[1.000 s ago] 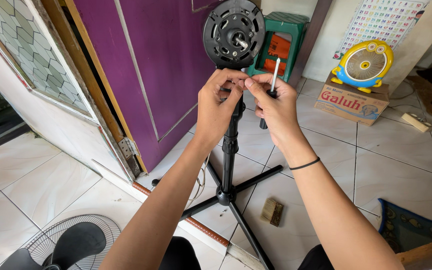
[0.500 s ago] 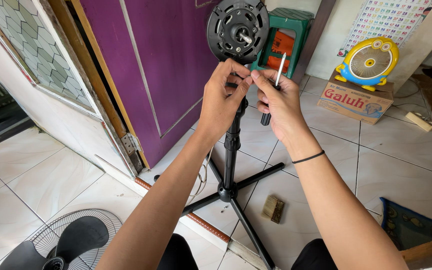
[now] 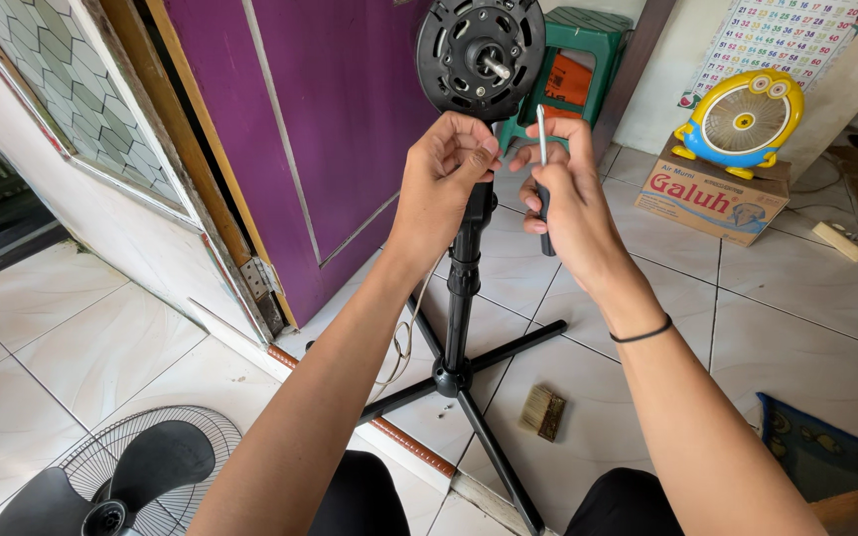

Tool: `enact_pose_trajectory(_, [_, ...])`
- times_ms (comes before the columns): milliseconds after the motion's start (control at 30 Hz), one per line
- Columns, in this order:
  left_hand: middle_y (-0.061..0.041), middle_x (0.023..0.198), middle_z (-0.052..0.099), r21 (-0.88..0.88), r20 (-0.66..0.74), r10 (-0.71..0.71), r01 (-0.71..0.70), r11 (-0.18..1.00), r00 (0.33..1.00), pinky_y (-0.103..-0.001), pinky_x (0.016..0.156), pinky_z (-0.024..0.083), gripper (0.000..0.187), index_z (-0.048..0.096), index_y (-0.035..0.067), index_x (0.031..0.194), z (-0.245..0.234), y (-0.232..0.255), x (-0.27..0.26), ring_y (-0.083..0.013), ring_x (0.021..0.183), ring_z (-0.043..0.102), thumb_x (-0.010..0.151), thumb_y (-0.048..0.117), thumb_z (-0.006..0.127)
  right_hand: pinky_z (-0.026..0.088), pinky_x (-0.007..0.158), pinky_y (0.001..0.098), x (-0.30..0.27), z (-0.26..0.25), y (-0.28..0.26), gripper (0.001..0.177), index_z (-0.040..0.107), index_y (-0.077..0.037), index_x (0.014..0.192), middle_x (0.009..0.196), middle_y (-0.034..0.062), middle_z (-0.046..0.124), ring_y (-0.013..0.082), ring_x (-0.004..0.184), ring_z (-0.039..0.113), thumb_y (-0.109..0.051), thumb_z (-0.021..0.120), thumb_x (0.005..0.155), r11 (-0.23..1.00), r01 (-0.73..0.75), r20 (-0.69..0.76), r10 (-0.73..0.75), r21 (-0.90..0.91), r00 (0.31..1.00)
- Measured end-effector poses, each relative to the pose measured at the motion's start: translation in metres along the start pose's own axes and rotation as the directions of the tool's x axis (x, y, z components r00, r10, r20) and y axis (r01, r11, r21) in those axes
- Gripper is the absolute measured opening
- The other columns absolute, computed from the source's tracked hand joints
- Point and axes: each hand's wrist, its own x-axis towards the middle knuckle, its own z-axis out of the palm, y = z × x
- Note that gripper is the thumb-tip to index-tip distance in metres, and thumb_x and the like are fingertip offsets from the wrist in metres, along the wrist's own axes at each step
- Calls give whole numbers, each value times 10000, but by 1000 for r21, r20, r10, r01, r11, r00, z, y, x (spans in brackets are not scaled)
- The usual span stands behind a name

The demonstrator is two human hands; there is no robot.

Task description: The person assembles a standing fan by attaching the motor housing to the stand and tightening multiple screws with a screwdriver. The person secures the motor to the stand and adjusts the mounting screws.

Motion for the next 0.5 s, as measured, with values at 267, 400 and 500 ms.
enact_pose_trajectory(267, [-33, 1063, 693, -343, 77, -113, 132, 930, 991, -281, 929, 575, 83, 673, 56, 1092, -6, -8, -1, -127, 1005, 668, 1016, 70, 642, 452, 520, 231, -24, -1, -15, 451, 506, -81, 1466, 1037, 36, 658, 58, 651, 559, -164, 591, 1030, 887, 139, 67, -122, -440, 990])
enact_pose_trajectory(400, [-27, 1052, 699, -380, 73, -143, 160, 911, 987, -274, 926, 579, 87, 694, 64, 1080, -4, -8, 0, -118, 998, 667, 1023, 86, 633, 454, 508, 230, -31, 3, -25, 506, 522, -99, 1511, 934, 13, 675, 44, 600, 473, -177, 620, 1020, 836, 152, 98, -118, -528, 988])
enact_pose_trajectory(500, [-27, 1007, 692, -396, 71, -151, 167, 903, 986, -272, 922, 576, 100, 712, 63, 1084, -4, -9, 0, -111, 976, 659, 1049, 125, 642, 444, 502, 232, -34, 4, -29, 511, 544, -127, 1509, 862, 16, 667, 55, 574, 434, -184, 626, 1008, 802, 122, 91, -85, -585, 992])
